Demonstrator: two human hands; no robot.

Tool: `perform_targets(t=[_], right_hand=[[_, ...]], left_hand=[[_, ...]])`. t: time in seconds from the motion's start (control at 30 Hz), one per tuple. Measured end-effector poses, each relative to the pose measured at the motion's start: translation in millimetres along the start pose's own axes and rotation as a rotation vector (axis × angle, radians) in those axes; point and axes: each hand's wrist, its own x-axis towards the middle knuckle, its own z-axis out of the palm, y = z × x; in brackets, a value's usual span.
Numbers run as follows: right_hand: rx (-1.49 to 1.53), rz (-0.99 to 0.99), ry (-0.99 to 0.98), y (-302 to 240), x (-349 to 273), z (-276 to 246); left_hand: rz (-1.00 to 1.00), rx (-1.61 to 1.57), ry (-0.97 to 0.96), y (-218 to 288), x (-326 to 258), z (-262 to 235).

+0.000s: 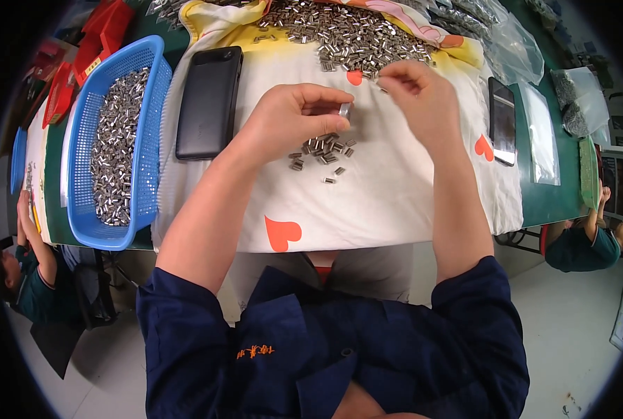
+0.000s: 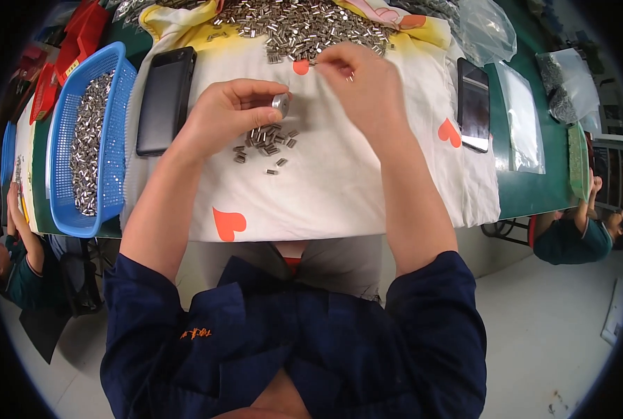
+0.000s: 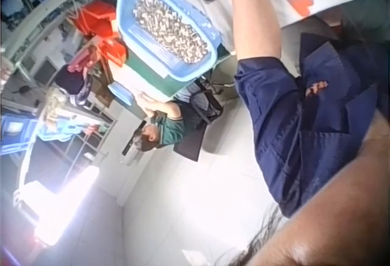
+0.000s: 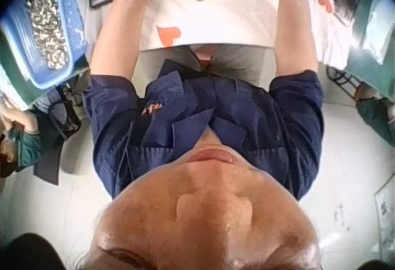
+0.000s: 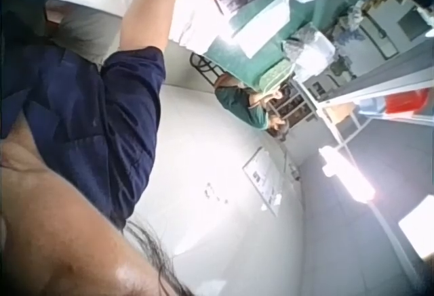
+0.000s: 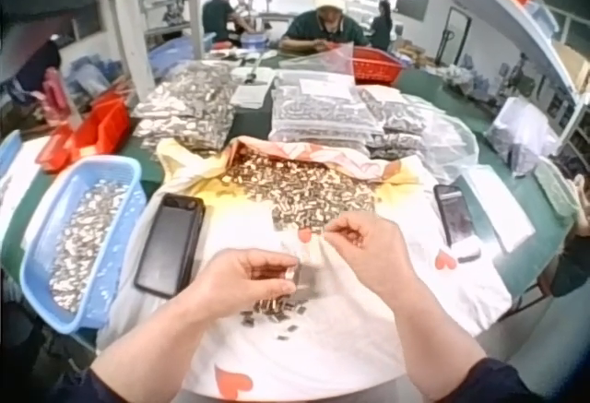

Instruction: Manually inserting small metal pins into a circular metal housing component at an industrial workbench.

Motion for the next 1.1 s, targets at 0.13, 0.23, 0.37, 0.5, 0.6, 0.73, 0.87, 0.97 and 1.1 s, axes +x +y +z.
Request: perform_targets(t=[0.13, 0.23, 0.37, 0.5, 0.6, 0.73, 0.87, 0.97, 1.1], right_hand=[[-0.282, -0.056, 0.136, 15.2, 4.9, 3.9], [-0.449, -0.130, 0.079, 14.6, 3.9, 10.6], [-0.435, -0.109, 0.035, 14.0, 0.4, 10.3], [-0.382, -0.077, -0.012, 8.9, -2.3, 5.9], [-0.389, -0.072, -0.035, 9.8, -5.2, 2.7], [-0.326, -0.054, -0.037, 2.1, -5.4, 5.4], [0.176, 0.129, -0.095, -6.4, -6.3, 9.2], [0.450, 0.147, -0.180, -4.7, -9.1, 15.7], [0.537, 0.093, -0.197, -1.6, -10.3, 22.3]], left_hand=[[-0.043, 0.079, -0.049, 6.7, -2.8, 3.0], [-0.074, 0.132, -0.056, 8.9, -2.8, 1.2], [-0.049, 0.075, -0.048, 3.4, -1.2, -1.0], [-0.033, 0.046, -0.049, 2.5, -0.9, -0.9], [-0.029, 0.051, -0.047, 3.9, 0.0, -0.3], [0.008, 0.003, -0.018, 3.6, 0.4, -1.3], [-0.019, -0.090, -0.007, 1.8, 1.2, -4.7], [-0.035, -0.121, 0.017, 6.1, 0.0, -2.9], [-0.011, -0.116, 0.028, 7.4, 0.0, -2.3]])
